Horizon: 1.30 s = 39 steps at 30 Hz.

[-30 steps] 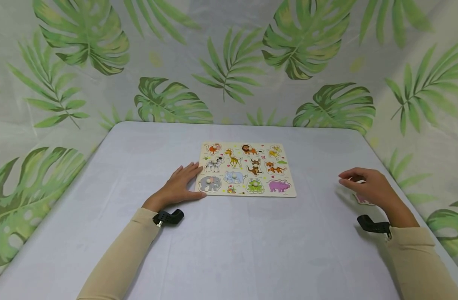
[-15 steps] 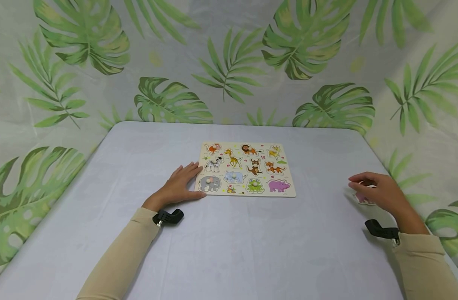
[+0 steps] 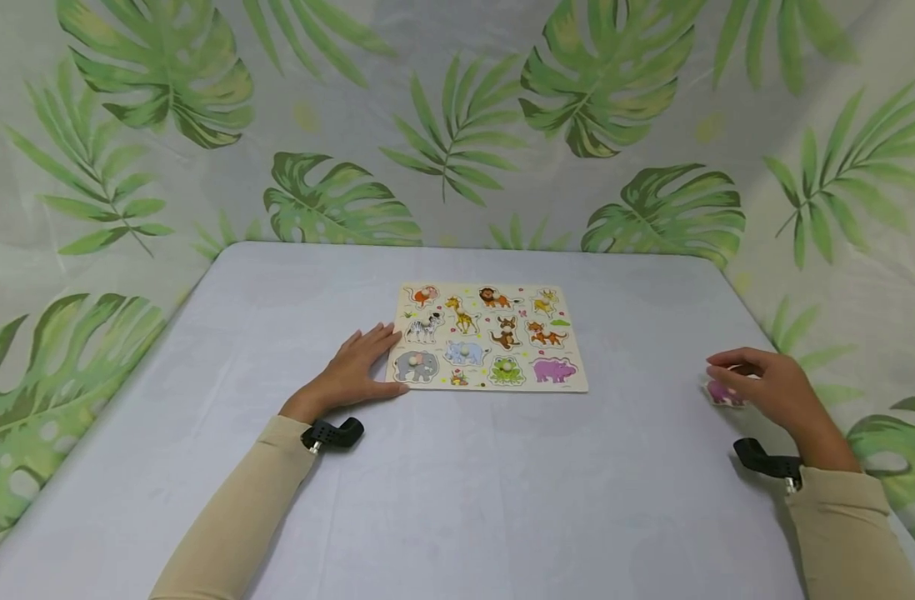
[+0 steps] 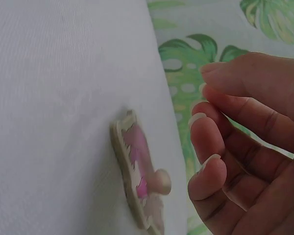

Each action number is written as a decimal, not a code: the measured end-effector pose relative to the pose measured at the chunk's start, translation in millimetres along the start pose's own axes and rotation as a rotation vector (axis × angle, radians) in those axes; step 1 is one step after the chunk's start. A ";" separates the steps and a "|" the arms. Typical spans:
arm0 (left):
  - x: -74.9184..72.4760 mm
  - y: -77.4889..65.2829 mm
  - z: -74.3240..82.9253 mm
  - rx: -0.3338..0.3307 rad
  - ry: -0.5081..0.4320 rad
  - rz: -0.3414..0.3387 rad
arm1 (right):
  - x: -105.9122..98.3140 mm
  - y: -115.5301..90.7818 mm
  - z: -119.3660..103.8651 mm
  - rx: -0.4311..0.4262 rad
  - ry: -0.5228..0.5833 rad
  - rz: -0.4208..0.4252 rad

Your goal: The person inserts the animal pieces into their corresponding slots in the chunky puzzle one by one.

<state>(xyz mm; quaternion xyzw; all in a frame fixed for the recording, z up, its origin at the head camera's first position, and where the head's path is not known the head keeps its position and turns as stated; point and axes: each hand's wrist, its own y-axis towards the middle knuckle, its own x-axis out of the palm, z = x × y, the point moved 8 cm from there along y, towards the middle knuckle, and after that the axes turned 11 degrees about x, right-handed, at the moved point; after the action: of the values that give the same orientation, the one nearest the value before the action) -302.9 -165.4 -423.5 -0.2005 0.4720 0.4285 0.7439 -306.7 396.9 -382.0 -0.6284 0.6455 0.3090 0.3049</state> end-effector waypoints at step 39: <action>1.9 1.0 -2.1 0.001 0.000 0.000 | -6.2 -7.4 49.4 0.162 0.022 -0.100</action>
<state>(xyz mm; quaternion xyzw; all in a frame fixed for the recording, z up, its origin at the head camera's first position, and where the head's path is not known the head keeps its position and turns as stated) -304.5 -165.4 -426.0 -0.2000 0.4723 0.4281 0.7441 -298.9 439.2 -408.1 -0.6365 0.6396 0.2329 0.3626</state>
